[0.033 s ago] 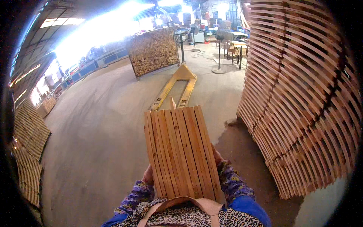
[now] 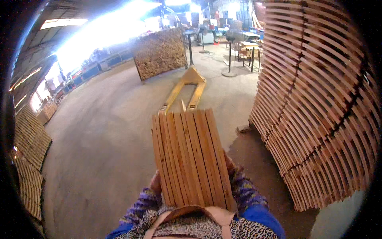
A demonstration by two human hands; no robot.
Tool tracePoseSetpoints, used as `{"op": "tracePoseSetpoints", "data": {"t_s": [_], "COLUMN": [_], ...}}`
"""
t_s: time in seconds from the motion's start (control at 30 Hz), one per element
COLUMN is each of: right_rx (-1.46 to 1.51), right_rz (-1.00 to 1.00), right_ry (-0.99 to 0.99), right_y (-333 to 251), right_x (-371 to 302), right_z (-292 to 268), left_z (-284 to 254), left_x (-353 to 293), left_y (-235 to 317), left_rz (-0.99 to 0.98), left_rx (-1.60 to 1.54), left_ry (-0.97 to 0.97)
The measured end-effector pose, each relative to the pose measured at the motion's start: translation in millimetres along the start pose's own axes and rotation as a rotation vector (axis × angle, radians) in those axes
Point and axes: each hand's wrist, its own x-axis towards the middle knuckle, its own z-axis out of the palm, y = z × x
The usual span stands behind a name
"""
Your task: The person carries a stack of wooden planks to a metal table and begins sorting them. They pick up individual planks from a pile, inspect them, and place them into a neat, aligned stack on the table. The process involves repetitive handling and alignment of the wood pieces.
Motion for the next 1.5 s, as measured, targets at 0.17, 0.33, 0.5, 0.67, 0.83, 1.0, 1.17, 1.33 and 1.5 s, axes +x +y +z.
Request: {"op": "tracePoseSetpoints", "data": {"t_s": [0.17,0.33,0.5,0.67,0.83,1.0,1.17,1.33,1.5], "right_rx": [0.015,0.046,0.075,0.061,0.075,0.107,0.124,0.178,0.208], "right_rz": [-0.009,-0.030,-0.057,-0.084,-0.125,-0.180,-0.263,-0.273,-0.260], "right_ry": [0.075,0.199,0.260,0.230,0.268,0.382,0.483,0.573,0.599], "right_y": [-35.8,-68.6,-118.4,-207.2,-286.5,-366.7,-479.4,-544.6,-629.4], "right_x": [87.9,195.6,351.0,537.1,689.7,835.7,951.7,1037.4,1160.0], "right_z": [-92.8,-166.4,-231.6,-250.0,-280.3,-348.1,-423.1,-488.1,-562.0], "left_z": [43.2,48.0,59.4,77.0,102.3,173.0,294.4,338.3,395.3], "left_x": [123.7,319.6,514.7,697.3,914.0,1146.6,1347.5,1495.3,1657.1], "left_y": [-38.3,-73.3,-93.9,-59.5,-43.5,-35.0,-39.2,-57.9,-73.6], "left_rz": [-0.094,-0.191,-0.125,-0.252,-0.186,-0.151,-0.262,-0.310,-0.436], "left_rx": [0.040,0.060,0.027,0.006,0.155,0.393,0.124,0.106,0.199], "left_ry": [-0.066,-0.173,-0.319,-0.300,-0.349,-0.453,-0.594,-0.631,-0.566]}}
